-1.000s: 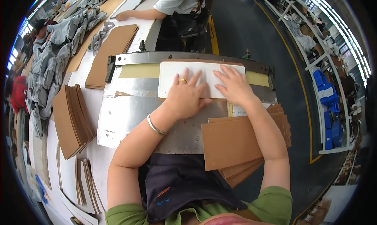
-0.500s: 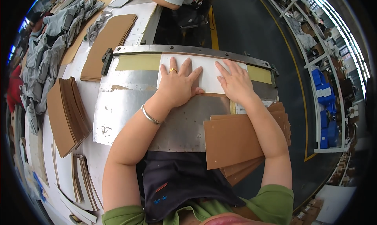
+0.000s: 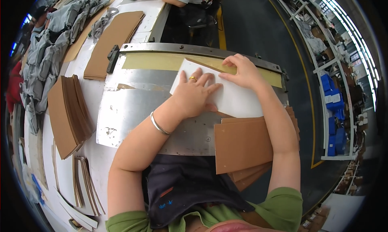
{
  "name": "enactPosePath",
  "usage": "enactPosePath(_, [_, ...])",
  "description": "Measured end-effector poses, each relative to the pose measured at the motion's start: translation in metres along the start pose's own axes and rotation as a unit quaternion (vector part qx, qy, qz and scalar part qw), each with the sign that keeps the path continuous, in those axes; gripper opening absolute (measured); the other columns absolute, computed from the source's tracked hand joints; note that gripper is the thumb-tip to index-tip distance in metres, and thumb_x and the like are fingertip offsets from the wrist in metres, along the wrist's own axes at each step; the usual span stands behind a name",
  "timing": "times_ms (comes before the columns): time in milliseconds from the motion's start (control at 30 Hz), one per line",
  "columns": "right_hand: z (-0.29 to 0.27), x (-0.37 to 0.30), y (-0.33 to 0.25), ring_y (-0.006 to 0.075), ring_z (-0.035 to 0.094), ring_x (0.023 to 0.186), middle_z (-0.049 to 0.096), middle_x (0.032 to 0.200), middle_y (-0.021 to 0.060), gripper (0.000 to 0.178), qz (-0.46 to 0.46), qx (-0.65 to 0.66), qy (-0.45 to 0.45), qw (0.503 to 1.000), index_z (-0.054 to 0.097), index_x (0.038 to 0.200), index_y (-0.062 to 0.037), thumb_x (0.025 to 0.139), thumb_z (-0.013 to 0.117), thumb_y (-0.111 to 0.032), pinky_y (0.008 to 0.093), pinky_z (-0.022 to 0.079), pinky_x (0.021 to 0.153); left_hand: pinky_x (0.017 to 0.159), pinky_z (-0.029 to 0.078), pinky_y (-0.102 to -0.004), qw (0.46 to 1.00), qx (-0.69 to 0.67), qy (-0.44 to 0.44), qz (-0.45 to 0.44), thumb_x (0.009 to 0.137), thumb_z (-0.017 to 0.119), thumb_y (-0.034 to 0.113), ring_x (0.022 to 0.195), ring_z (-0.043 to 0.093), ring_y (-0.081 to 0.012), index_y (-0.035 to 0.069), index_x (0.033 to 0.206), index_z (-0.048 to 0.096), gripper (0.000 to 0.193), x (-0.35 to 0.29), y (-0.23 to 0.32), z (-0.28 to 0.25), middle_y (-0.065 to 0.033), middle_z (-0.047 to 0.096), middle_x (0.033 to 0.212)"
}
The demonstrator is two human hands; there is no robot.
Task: Placing white liners onto brown leather panels and stacking them in a workshop.
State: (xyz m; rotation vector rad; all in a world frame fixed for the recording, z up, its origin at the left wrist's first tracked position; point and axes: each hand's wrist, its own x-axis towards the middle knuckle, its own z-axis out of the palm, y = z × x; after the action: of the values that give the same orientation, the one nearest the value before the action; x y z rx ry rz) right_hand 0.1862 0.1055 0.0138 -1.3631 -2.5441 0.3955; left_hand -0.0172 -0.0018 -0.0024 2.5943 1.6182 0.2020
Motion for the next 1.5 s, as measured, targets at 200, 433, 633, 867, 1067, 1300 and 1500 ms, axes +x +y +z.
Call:
enactPosePath(200, [-0.015, 0.009, -0.025, 0.0180, 0.059, 0.084, 0.060, 0.090, 0.0032, 0.058, 0.073, 0.123, -0.123, 0.982, 0.059, 0.117, -0.0107, 0.068, 0.083, -0.031, 0.0318, 0.047, 0.073, 0.102, 0.039, -0.0431, 0.991, -0.114, 0.074, 0.013, 0.061, 0.087, 0.040, 0.116, 0.054, -0.0321, 0.013, 0.123, 0.055, 0.075, -0.001, 0.001, -0.008, -0.0117, 0.050, 0.121])
enactPosePath(433, [-0.024, 0.013, -0.007, 0.0040, 0.047, 0.067, 0.054, 0.075, -0.0051, 0.036, 0.082, 0.232, -0.214, 0.945, 0.065, 0.102, -0.0061, 0.076, 0.082, -0.025, 0.0203, 0.038, 0.062, 0.102, 0.040, -0.0446, 0.982, -0.072, 0.158, 0.068, 0.059, 0.088, 0.035, 0.114, 0.052, -0.0331, 0.011, 0.117, 0.056, 0.071, 0.003, 0.002, -0.021, -0.0116, 0.050, 0.118])
enactPosePath(633, [-0.081, -0.019, -0.036, 0.0054, 0.052, 0.064, 0.062, 0.077, -0.0003, 0.018, 0.001, 0.504, 0.267, 0.822, 0.065, 0.091, -0.0016, 0.094, 0.065, -0.019, 0.0199, 0.042, 0.057, 0.101, 0.039, -0.0545, 0.849, -0.130, 0.506, 0.074, 0.071, 0.081, 0.033, 0.121, 0.045, -0.0409, 0.013, 0.119, 0.060, 0.057, 0.001, -0.003, -0.041, -0.0169, 0.046, 0.125])
enactPosePath(867, [-0.027, -0.104, -0.035, 0.0045, 0.053, 0.063, 0.065, 0.077, 0.0018, 0.016, 0.178, 0.511, -0.061, 0.839, 0.066, 0.093, -0.0018, 0.094, 0.063, -0.017, 0.0180, 0.040, 0.052, 0.106, 0.035, -0.0564, 0.970, -0.003, 0.243, 0.021, 0.075, 0.074, 0.051, 0.133, 0.037, -0.0444, 0.022, 0.138, 0.046, 0.075, 0.001, 0.005, -0.001, -0.0139, 0.043, 0.140])
enactPosePath(1067, [-0.039, -0.071, -0.030, 0.0120, 0.062, 0.079, 0.069, 0.090, 0.0063, 0.020, 0.127, 0.302, -0.022, 0.944, 0.066, 0.102, -0.0023, 0.094, 0.062, -0.021, 0.0269, 0.050, 0.072, 0.095, 0.044, -0.0487, 0.991, -0.050, -0.117, -0.043, 0.077, 0.074, 0.048, 0.128, 0.044, -0.0425, 0.018, 0.127, 0.053, 0.062, 0.006, 0.007, -0.029, -0.0151, 0.048, 0.134])
enactPosePath(1300, [0.018, -0.068, -0.016, 0.0383, 0.035, 0.138, 0.036, 0.153, 0.0136, 0.055, -0.031, -0.170, -0.024, 0.985, 0.040, 0.147, -0.0169, 0.097, 0.048, -0.041, 0.0537, 0.032, 0.107, 0.100, 0.038, -0.0576, 0.993, 0.050, 0.073, -0.084, 0.081, 0.065, 0.058, 0.132, 0.039, -0.0468, 0.020, 0.139, 0.047, 0.071, -0.003, 0.007, 0.001, -0.0211, 0.041, 0.144])
enactPosePath(1500, [0.029, -0.056, -0.016, 0.0374, 0.032, 0.140, 0.033, 0.155, 0.0101, 0.054, -0.010, -0.195, 0.004, 0.981, 0.038, 0.148, -0.0201, 0.098, 0.046, -0.040, 0.0616, 0.030, 0.106, 0.103, 0.034, -0.0625, 0.994, 0.044, 0.042, -0.088, 0.087, 0.059, 0.056, 0.135, 0.035, -0.0491, 0.021, 0.144, 0.042, 0.069, 0.007, -0.007, 0.004, -0.0196, 0.038, 0.147])
